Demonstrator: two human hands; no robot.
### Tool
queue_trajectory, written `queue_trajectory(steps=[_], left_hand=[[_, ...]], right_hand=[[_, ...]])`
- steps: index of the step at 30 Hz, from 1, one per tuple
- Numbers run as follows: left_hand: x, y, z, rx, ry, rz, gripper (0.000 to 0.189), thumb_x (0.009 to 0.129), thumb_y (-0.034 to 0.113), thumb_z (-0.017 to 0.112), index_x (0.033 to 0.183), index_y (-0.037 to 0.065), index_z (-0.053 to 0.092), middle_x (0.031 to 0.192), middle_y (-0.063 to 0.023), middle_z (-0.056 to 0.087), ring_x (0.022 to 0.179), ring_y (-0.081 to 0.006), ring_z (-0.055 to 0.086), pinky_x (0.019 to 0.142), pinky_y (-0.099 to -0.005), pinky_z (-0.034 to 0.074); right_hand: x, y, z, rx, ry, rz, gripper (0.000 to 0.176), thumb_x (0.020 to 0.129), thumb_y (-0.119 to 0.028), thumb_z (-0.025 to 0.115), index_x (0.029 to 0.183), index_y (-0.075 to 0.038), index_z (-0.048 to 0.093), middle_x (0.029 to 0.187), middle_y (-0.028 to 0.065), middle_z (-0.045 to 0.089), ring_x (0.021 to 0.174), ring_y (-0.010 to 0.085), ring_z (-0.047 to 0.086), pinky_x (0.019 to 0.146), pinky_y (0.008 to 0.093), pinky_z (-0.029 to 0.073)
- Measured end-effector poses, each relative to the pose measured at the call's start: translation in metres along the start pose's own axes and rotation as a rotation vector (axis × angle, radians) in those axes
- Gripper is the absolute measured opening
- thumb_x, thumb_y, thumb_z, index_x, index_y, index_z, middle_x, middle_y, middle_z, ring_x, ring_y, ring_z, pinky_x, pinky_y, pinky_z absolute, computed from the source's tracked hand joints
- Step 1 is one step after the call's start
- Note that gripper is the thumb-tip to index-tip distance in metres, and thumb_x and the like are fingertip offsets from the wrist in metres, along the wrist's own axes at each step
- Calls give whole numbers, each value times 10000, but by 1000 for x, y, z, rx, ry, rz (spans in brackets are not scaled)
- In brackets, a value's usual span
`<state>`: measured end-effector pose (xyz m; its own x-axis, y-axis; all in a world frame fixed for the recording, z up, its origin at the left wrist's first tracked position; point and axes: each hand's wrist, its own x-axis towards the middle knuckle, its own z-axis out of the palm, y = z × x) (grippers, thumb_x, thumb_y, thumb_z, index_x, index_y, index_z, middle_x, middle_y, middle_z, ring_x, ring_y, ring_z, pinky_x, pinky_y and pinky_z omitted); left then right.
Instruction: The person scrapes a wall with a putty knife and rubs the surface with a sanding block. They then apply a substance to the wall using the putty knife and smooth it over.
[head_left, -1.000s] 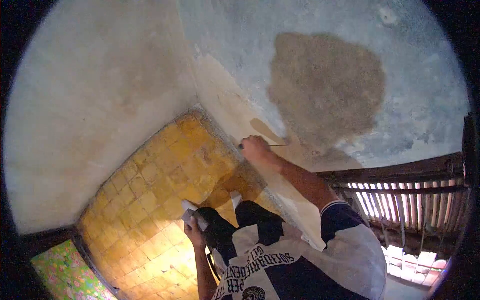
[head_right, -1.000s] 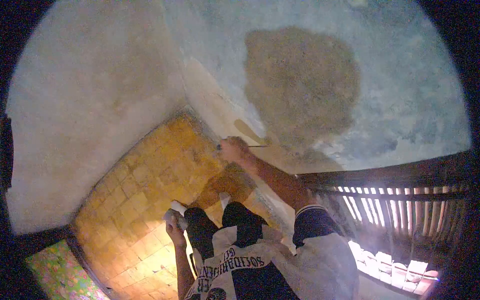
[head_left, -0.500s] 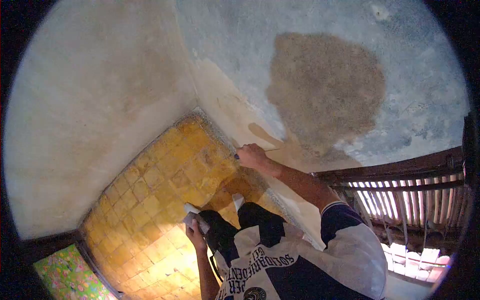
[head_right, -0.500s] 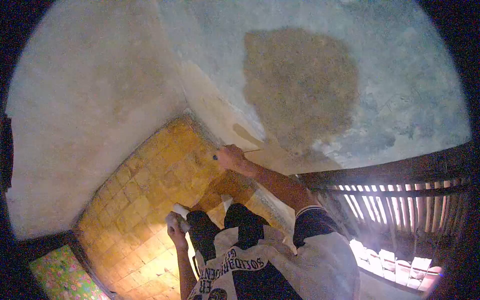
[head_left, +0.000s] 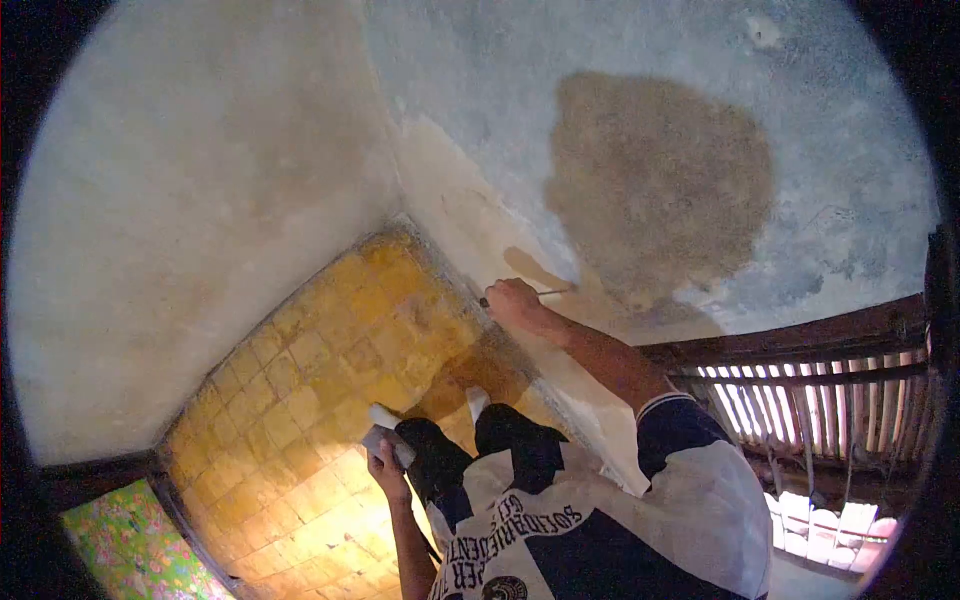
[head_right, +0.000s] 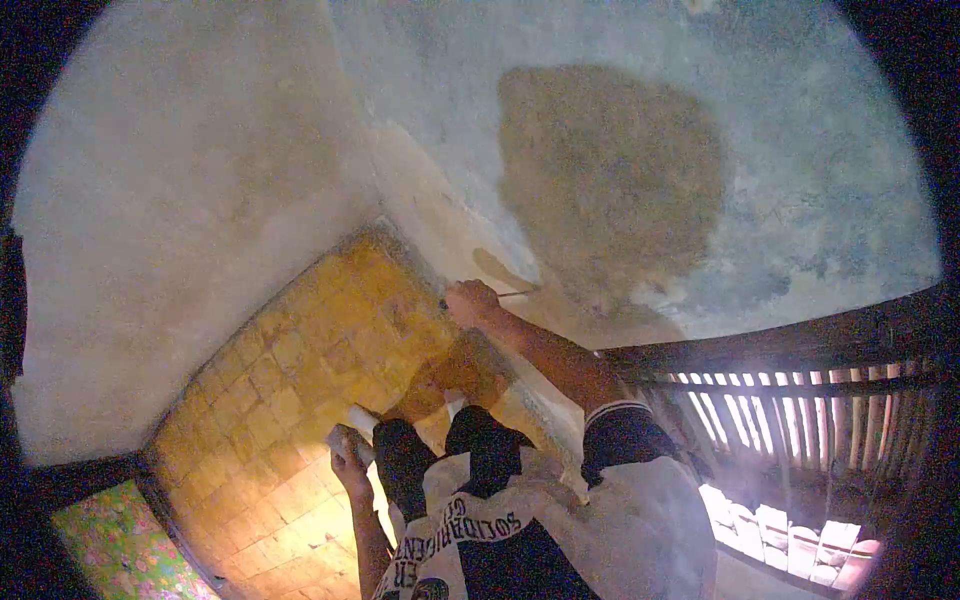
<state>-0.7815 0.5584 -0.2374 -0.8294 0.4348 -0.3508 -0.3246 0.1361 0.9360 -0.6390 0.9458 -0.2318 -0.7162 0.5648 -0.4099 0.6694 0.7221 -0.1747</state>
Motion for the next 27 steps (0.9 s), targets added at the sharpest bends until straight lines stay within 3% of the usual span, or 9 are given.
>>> queue_trajectory(steps=[1,4,8,12,16,20,21,25,27], left_hand=[[-3,0,-5,27,-15,11,206,1000,264,558,1036,65,600,779,40,560,603,-41,455,494,-220,342],[0,-10,-14,0,-43,-52,200,1002,252,554,1042,61,601,819,28,572,637,-49,478,522,-227,375],[2,-21,-11,-46,35,44,224,1000,256,559,1049,41,599,845,12,598,669,-71,511,563,-244,422],[-4,-9,-23,40,-69,-42,309,996,271,564,1153,5,579,995,-47,632,837,-122,583,690,-274,490],[-7,-6,-18,3,-1,22,303,990,280,574,1119,6,582,947,-33,633,783,-110,581,645,-266,483],[-10,0,-19,-20,-23,-96,258,990,277,578,1072,32,590,889,-2,628,716,-82,575,595,-234,461],[-13,-2,-18,-25,-23,-88,248,990,274,579,1066,38,593,886,2,627,708,-78,568,587,-233,454],[-5,-8,-8,-40,-26,44,231,990,267,583,1074,53,600,883,19,619,684,-62,538,563,-228,429],[-11,0,-13,4,-37,-18,244,989,265,585,1096,46,599,891,15,619,693,-64,539,566,-229,431]], right_hand=[[-4,-5,5,57,139,-83,272,751,-244,681,895,-14,680,868,202,676,844,356,683,760,477,559],[-19,-38,-27,48,154,-41,272,747,-233,685,901,-9,678,876,209,673,861,358,683,756,471,564],[-5,-4,-17,43,130,13,262,737,-226,690,880,-6,693,850,217,678,851,367,686,739,466,571],[-13,-26,-27,45,166,-12,233,739,-204,679,839,4,708,812,222,683,797,356,692,712,456,577],[-9,30,2,81,67,111,228,717,-192,676,844,-7,714,817,233,681,794,374,686,718,458,575],[-18,-13,24,129,212,-37,287,723,-226,688,896,1,706,813,227,682,805,380,683,752,463,561],[-36,-33,-13,104,194,-62,282,736,-227,686,917,-13,702,813,226,680,805,375,685,760,466,554],[-17,-3,-15,67,66,-48,277,782,-256,651,919,-21,702,860,228,683,844,386,690,753,491,565],[-19,-18,-1,45,42,-66,260,769,-235,683,917,-21,695,831,219,672,857,365,683,754,474,556]])
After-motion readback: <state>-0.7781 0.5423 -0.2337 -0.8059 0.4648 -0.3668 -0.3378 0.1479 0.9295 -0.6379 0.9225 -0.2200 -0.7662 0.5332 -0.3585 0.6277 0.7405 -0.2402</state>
